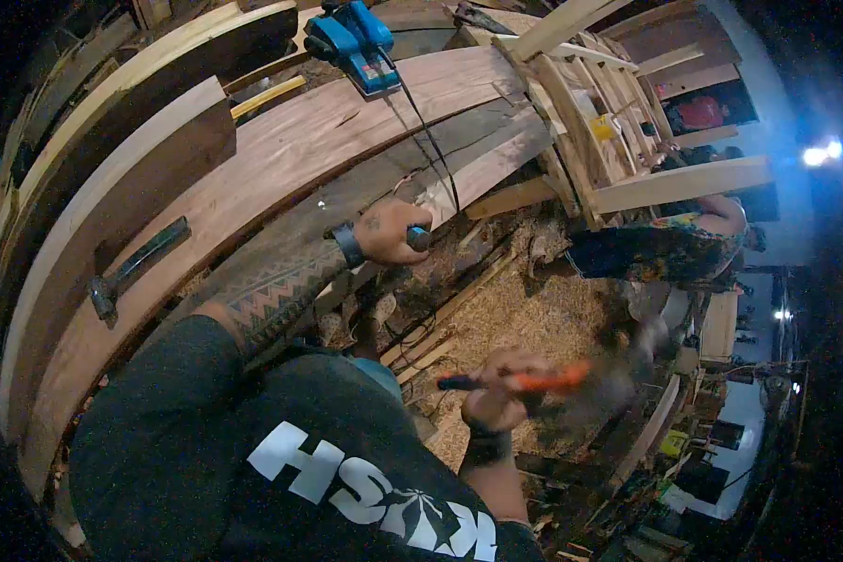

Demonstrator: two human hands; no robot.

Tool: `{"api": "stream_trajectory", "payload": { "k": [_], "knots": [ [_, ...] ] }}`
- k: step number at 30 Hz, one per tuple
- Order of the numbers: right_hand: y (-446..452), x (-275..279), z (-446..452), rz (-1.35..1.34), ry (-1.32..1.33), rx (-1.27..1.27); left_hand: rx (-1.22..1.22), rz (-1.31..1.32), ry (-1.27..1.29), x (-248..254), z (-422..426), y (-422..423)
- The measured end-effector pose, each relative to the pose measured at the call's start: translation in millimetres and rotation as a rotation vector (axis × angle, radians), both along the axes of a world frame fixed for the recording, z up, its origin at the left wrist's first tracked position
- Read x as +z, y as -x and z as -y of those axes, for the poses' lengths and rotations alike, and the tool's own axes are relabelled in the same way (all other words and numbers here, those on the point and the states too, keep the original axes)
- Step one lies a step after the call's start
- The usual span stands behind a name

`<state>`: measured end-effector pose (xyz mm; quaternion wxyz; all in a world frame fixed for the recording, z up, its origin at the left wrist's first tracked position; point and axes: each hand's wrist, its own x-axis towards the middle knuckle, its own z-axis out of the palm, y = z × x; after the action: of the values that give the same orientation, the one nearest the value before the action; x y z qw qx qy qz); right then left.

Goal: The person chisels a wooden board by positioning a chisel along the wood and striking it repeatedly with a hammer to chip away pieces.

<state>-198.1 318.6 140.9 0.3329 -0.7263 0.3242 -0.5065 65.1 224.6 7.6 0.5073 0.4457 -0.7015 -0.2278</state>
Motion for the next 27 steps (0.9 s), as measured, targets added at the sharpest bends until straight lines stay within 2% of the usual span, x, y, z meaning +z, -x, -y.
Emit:
{"api": "stream_trajectory", "payload": {
  "k": [1, 2, 3, 4, 5, 6, 8, 11, 14, 15, 17, 19, 21, 23, 26, 27],
  "knots": [
    [-22.5, 5.6, -7.1, 0.362, -0.124, 0.096, 0.019, 0.007, 0.021, -0.2, 0.0, -0.8],
    [5.9, -58.5, -11.1, -0.073, -0.012, 0.132, 0.036, 0.014, 0.045, -0.9, 0.3, -0.8],
    [2.3, -78.5, -7.5, -0.431, -0.110, 0.072, 0.047, 0.019, 0.069, -2.0, 0.3, 2.1],
    [-1.9, -98.4, -3.4, -0.828, -0.157, 0.062, 0.032, 0.051, -0.011, -5.9, 0.1, 4.5],
    [-36.3, -73.0, 10.7, -1.127, -0.435, -0.050, 0.003, 0.089, -0.089, -10.8, 1.2, 6.6],
    [-21.4, -81.3, -1.3, -0.995, -0.414, -0.053, -0.013, 0.133, -0.159, -11.0, 5.8, 7.5],
    [-2.8, -112.4, 1.5, -0.726, -0.293, 0.016, -0.013, 0.165, -0.003, -5.2, 8.6, 4.0],
    [20.5, -82.9, -3.6, -0.753, -0.087, -0.051, 0.035, 0.152, 0.002, -6.1, -4.6, 12.9],
    [40.7, -61.3, -2.1, -0.084, -0.516, -0.110, -0.001, 0.166, -0.034, -7.6, -1.3, 12.8],
    [33.0, -44.9, 0.7, 0.191, -0.578, 0.008, 0.003, 0.170, -0.035, -8.1, -1.1, 12.7],
    [13.7, -37.3, 3.9, 0.263, -0.355, 0.040, 0.019, 0.170, -0.010, -8.6, -1.5, 12.3],
    [22.1, -89.4, 1.8, 0.495, -1.008, -0.012, 0.040, 0.168, 0.044, -8.9, -2.3, 12.6],
    [24.8, -130.7, -8.5, 0.162, -1.048, -0.019, -0.036, 0.214, -0.041, -16.6, -2.4, 10.0],
    [14.4, -147.7, -14.3, -0.675, -0.389, 0.022, -0.083, 0.239, -0.087, -13.0, 0.9, 9.6],
    [38.7, -145.9, -36.9, -0.602, -0.976, 0.004, -0.047, 0.230, -0.076, -14.3, -2.3, 12.0],
    [48.2, -145.0, -45.6, -0.647, -0.900, 0.017, -0.081, 0.227, -0.009, -21.6, -4.1, 15.8]
  ]
}}
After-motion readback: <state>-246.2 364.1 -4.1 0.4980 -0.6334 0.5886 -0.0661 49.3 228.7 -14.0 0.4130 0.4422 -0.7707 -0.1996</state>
